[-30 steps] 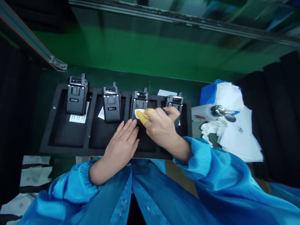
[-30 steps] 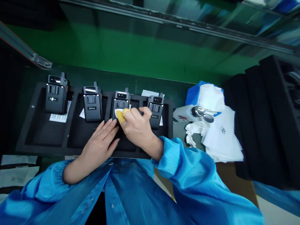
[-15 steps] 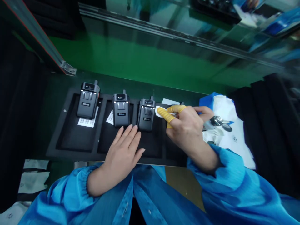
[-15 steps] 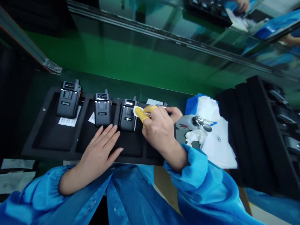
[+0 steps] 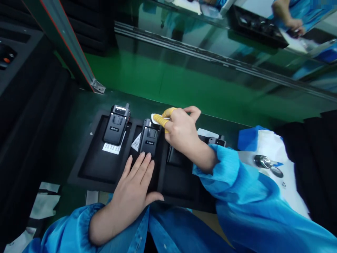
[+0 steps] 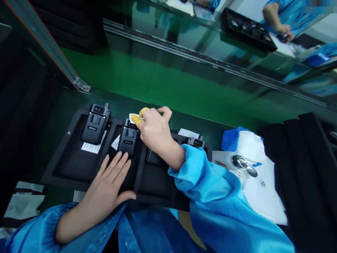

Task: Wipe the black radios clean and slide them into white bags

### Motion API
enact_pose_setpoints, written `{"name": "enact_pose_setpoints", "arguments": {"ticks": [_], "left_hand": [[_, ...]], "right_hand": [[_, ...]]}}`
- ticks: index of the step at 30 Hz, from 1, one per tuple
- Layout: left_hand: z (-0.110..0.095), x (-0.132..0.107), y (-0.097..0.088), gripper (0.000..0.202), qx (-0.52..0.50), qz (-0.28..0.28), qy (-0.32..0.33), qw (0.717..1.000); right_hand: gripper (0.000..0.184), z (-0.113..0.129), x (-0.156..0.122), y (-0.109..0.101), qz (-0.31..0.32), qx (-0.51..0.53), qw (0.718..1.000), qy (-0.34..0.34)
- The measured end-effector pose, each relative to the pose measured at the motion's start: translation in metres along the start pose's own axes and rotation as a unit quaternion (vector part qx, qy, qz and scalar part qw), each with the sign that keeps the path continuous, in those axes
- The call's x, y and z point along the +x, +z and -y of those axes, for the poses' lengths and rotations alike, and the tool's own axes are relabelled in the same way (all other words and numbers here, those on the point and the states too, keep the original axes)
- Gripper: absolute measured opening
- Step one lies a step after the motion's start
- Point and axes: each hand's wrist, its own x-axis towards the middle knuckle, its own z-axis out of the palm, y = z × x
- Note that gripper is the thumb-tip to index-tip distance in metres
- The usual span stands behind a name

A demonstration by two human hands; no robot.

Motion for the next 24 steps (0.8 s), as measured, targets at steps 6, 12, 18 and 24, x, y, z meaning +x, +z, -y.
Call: {"name": "enact_pose_setpoints", "arguments": {"ticks": [6,12,18,24], "left_hand": [[0.003,0.007,-0.001,0.052,0.026,-0.023,0.012,0.999],[0.003,0.010,-0.003,0.043,0.023,-0.025,0.016,0.999],[0.004,0.010,-0.004,0.040,0.022,-0.027,0.017,0.999],[0.005,0.010,-0.003,0.039,0.022,-0.023,0.015,0.999]], "right_hand": [[0.037,0.005,-0.002,0.006,-0.030,-0.017,0.994,-0.106],[0.035,-0.012,-0.020,0.001,-0.087,-0.064,0.986,-0.127],[0.036,0.002,-0.006,0.002,-0.102,-0.057,0.981,-0.152],[0.036,-0.010,-0.014,-0.003,-0.105,-0.083,0.978,-0.157]]}}
